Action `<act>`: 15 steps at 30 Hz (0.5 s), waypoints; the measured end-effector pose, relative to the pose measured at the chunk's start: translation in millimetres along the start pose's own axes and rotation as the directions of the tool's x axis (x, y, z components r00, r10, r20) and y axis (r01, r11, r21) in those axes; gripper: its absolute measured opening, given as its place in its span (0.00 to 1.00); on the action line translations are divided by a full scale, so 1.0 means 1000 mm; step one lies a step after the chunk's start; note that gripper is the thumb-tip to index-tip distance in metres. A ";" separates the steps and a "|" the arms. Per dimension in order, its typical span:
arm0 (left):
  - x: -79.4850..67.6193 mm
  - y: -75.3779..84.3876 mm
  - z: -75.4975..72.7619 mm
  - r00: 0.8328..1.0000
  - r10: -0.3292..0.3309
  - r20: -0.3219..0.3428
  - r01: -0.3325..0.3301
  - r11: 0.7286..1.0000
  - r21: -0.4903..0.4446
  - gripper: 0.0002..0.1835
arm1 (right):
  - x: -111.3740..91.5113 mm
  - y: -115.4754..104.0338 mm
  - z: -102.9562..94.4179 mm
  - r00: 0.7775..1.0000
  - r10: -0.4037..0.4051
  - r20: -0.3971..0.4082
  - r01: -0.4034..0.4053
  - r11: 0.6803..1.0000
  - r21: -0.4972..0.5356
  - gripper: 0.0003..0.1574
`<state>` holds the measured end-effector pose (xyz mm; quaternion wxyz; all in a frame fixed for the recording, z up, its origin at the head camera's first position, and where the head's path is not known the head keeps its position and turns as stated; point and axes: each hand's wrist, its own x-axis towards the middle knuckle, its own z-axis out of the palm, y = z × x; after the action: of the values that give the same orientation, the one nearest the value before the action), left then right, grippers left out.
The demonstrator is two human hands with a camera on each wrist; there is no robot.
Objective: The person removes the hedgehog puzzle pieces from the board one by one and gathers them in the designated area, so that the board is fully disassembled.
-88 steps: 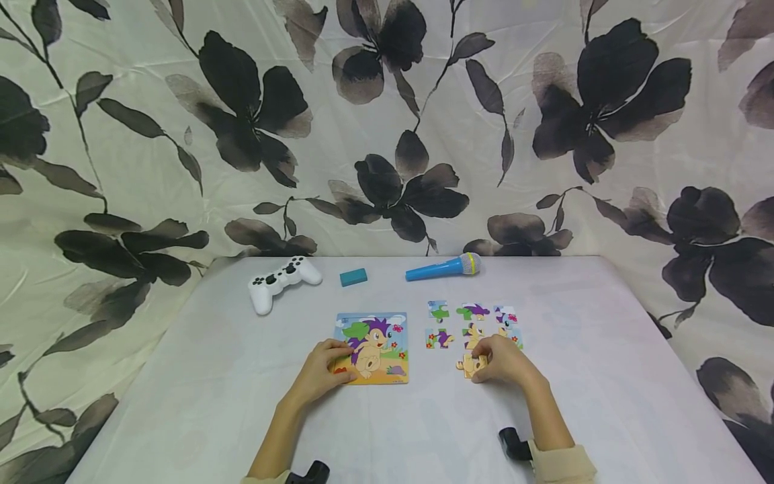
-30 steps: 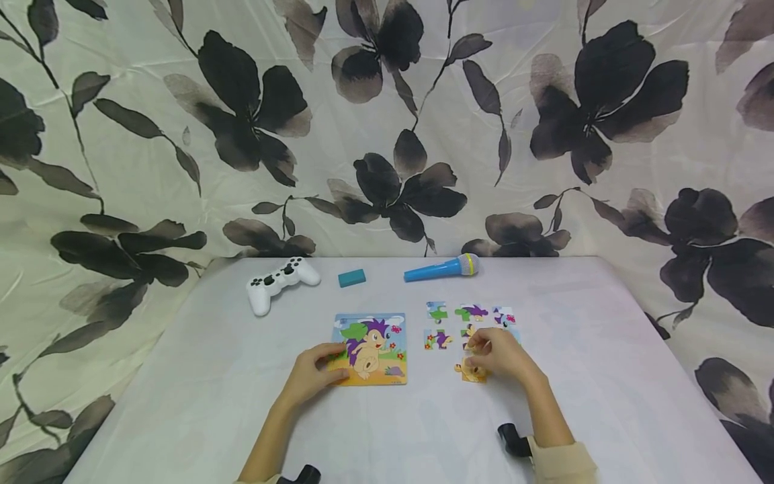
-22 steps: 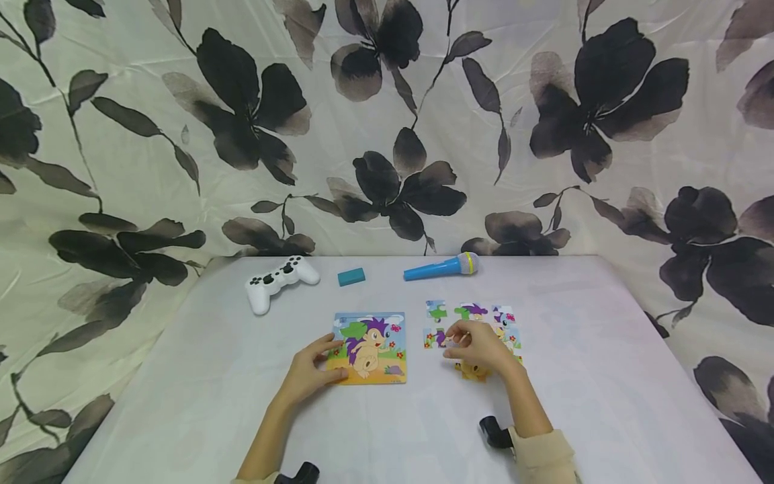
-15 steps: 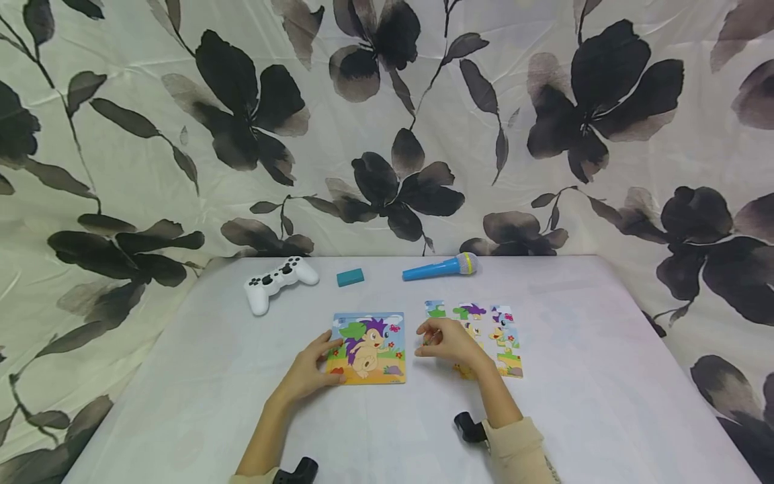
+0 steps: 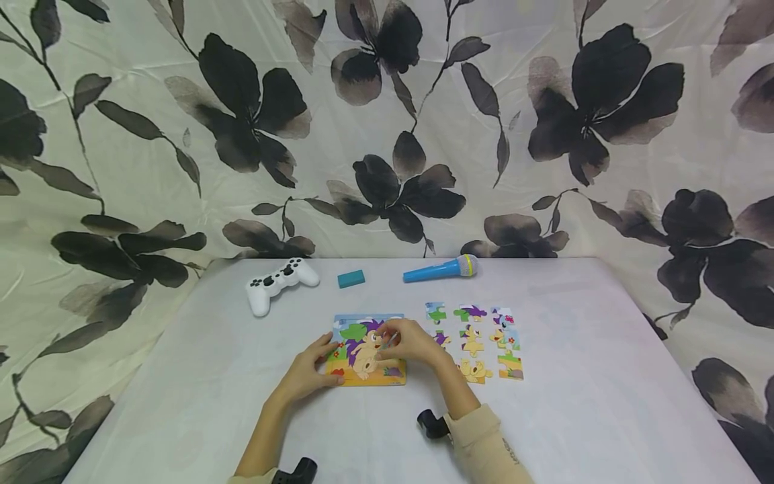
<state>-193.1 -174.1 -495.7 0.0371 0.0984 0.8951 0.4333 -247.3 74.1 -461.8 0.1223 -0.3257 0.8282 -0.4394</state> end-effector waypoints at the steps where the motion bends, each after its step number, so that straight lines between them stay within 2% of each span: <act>1: 0.000 0.000 0.000 1.000 0.001 0.002 -0.001 1.000 0.002 0.39 | 0.002 -0.001 0.002 1.000 0.001 0.008 -0.001 1.000 0.009 0.24; 6: 0.000 -0.001 0.000 1.000 -0.001 0.014 0.001 1.000 0.003 0.40 | 0.011 -0.007 0.015 0.999 0.044 0.021 -0.044 0.999 0.022 0.23; 15: 0.000 -0.002 0.000 1.000 -0.007 0.026 0.007 1.000 0.001 0.42 | 0.023 -0.013 0.038 0.996 0.080 0.038 -0.079 0.996 -0.032 0.24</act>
<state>-193.5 -175.7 -497.0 0.0501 0.1008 0.8950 0.4316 -240.7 29.1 -471.5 0.1508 -0.3028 0.8447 -0.4149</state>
